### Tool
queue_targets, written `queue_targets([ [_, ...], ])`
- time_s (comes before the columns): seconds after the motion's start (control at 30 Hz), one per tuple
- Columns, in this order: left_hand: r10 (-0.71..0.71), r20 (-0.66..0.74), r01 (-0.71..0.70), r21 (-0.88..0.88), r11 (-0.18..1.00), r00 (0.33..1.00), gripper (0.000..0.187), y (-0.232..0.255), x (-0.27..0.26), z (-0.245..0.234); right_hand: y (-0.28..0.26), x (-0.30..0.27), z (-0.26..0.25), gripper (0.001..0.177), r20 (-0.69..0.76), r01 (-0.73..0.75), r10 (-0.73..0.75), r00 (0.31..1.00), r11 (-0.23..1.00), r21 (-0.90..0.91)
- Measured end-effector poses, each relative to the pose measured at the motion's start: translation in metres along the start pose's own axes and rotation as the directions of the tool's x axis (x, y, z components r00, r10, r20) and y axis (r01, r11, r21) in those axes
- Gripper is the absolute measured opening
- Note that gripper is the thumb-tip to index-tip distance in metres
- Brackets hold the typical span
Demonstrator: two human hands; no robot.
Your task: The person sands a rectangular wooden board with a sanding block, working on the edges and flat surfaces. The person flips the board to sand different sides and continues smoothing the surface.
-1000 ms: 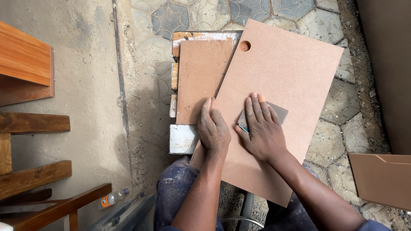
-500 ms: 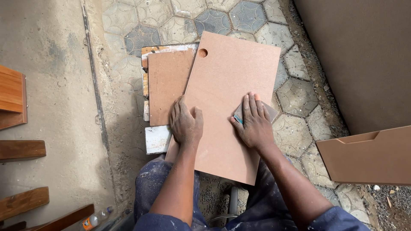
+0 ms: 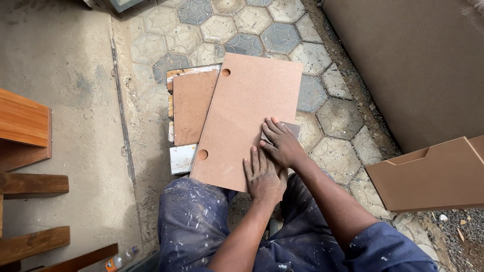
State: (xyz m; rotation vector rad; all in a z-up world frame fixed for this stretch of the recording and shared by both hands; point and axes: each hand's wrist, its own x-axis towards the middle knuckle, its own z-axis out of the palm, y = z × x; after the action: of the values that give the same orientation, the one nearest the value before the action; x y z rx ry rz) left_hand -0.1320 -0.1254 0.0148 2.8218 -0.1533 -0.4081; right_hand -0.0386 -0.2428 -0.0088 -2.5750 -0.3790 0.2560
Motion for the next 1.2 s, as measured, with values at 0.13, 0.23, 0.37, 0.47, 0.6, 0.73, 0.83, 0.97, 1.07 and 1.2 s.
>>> queue_targets([
  [0.13, -0.050, 0.196, 0.019, 0.157, 0.987, 0.979, 0.091, 0.025, 0.012, 0.011, 0.004, -0.026, -0.018, 0.054, 0.027, 0.030, -0.044, 0.999, 0.924, 0.381],
  [0.23, -0.090, 0.215, 0.012, 0.339, 0.941, 0.972, 0.103, 0.035, 0.020, 0.014, -0.014, -0.061, -0.048, 0.047, -0.061, 0.046, -0.017, 0.998, 0.861, 0.506],
  [0.37, -0.063, 0.159, 0.041, 0.138, 0.990, 0.985, 0.097, 0.040, 0.023, -0.002, -0.023, -0.092, -0.064, 0.044, -0.095, 0.084, -0.047, 0.994, 0.901, 0.426],
  [0.47, -0.026, 0.089, 0.025, 0.009, 1.000, 0.996, 0.092, 0.041, 0.025, -0.024, -0.041, -0.099, -0.078, 0.044, -0.209, 0.180, -0.106, 0.972, 0.908, 0.377],
  [0.6, 0.035, -0.200, -0.085, -0.246, 0.966, 0.979, 0.060, 0.025, 0.022, -0.078, -0.095, -0.095, -0.109, 0.046, -0.434, 0.345, -0.181, 0.883, 0.877, 0.336],
  [0.73, -0.012, -0.263, -0.142, -0.557, 0.818, 0.965, 0.025, 0.010, -0.029, -0.181, -0.137, -0.087, -0.116, 0.045, -0.509, 0.433, -0.202, 0.837, 0.812, 0.391],
  [0.83, -0.065, -0.239, -0.124, -0.696, 0.707, 0.969, 0.016, -0.013, -0.037, -0.195, -0.171, -0.088, -0.115, 0.044, -0.575, 0.497, -0.203, 0.793, 0.761, 0.417],
  [0.97, -0.066, -0.239, -0.148, -0.771, 0.619, 0.969, 0.017, -0.029, -0.026, -0.178, -0.194, -0.088, -0.102, 0.044, -0.690, 0.543, -0.097, 0.717, 0.698, 0.467],
  [1.07, -0.076, -0.242, -0.156, -0.802, 0.577, 0.967, 0.015, -0.034, -0.036, -0.179, -0.207, -0.086, -0.102, 0.043, -0.733, 0.572, 0.047, 0.679, 0.592, 0.568],
  [1.2, -0.152, -0.165, -0.099, -0.925, 0.366, 0.975, 0.077, -0.010, -0.104, -0.241, -0.213, -0.092, -0.117, 0.030, -0.523, 0.369, 0.446, 0.726, 0.389, 0.844],
])
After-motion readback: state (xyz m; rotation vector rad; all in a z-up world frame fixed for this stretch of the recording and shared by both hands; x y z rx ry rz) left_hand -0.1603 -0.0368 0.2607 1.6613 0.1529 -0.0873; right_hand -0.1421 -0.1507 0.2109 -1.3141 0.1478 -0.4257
